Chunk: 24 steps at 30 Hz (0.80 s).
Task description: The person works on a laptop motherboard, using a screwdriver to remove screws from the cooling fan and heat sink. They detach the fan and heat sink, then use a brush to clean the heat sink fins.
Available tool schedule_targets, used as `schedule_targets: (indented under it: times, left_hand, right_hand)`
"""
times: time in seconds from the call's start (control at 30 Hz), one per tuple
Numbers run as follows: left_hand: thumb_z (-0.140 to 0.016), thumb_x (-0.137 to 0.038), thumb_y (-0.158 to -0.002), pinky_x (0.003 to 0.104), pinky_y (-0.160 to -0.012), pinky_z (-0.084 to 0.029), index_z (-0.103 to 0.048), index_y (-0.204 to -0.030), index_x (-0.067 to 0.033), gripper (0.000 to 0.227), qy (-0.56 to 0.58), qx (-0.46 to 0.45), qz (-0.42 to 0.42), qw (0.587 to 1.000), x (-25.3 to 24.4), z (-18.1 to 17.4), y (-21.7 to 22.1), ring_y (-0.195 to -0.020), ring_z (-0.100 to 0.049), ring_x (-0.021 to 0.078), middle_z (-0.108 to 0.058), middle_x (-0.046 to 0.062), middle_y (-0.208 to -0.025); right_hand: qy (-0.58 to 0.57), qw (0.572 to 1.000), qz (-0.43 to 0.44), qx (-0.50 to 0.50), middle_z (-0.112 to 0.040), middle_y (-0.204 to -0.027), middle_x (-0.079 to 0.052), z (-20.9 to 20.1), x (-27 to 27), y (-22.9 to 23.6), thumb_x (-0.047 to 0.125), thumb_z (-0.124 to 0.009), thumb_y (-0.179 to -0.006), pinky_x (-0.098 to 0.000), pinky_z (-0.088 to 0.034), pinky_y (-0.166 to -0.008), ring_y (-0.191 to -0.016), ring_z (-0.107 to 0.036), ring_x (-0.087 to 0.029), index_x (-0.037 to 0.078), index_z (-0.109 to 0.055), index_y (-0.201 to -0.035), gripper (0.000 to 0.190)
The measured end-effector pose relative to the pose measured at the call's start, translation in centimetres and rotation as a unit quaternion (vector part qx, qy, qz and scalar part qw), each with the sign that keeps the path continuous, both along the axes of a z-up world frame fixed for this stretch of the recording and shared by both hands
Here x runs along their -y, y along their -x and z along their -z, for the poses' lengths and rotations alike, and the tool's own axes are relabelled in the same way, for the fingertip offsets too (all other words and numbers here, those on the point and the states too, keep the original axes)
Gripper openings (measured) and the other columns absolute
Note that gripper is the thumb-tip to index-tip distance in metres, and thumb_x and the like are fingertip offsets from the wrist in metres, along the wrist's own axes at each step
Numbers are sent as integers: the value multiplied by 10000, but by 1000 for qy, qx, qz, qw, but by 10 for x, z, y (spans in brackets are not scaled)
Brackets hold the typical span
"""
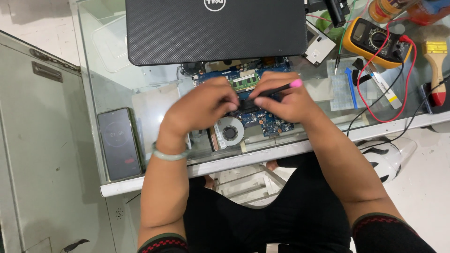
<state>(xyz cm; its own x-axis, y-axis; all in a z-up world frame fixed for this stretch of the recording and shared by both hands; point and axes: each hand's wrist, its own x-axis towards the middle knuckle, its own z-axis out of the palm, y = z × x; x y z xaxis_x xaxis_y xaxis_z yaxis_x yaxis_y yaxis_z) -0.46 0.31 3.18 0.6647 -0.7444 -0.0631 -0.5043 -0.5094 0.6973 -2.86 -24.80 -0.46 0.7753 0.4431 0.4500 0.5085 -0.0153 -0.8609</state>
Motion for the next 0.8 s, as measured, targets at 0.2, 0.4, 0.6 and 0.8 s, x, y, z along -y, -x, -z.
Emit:
schedule_targets:
  times: [0.2, 0.4, 0.6, 0.8]
  left_hand:
    - [-675, -228, -987, 482, -842, -549, -741, -1043, -134, 128, -120, -6, -302, 946, -113, 32, -13, -981, -686, 349, -660, 110, -961]
    - [-689, -294, -997, 491, -736, -562, -782, -1004, -207, 127, -176, 75, -507, 840, -128, 50, -28, -893, -715, 325, -682, 39, -879]
    - [-733, -230, -979, 445, -683, -594, -783, -964, -163, 85, -151, 174, -558, 797, -131, 73, -52, -850, -699, 303, -602, 39, -854]
    - [-741, -128, -961, 440, -707, -597, -777, -954, -69, 69, -114, 182, -532, 819, -120, 80, -58, -835, -695, 332, -598, 82, -824]
  right_hand:
    - [-64, 987, 130, 70, -646, -753, -178, 6, 14, -9, 31, -709, -974, -319, -443, -602, -607, -529, -220, -78, -736, -938, 118]
    - [-43, 985, 141, 86, -633, -760, -179, 3, 6, -4, -24, -717, -973, -312, -451, -575, -591, -532, -215, -91, -746, -952, 76]
    - [-35, 986, 138, 84, -631, -780, -180, 4, 6, -3, -30, -712, -987, -306, -475, -584, -608, -554, -213, -91, -745, -970, 71]
    - [-32, 986, 139, 88, -625, -766, -167, 1, 5, -2, -24, -715, -979, -305, -473, -568, -586, -549, -205, -70, -749, -952, 64]
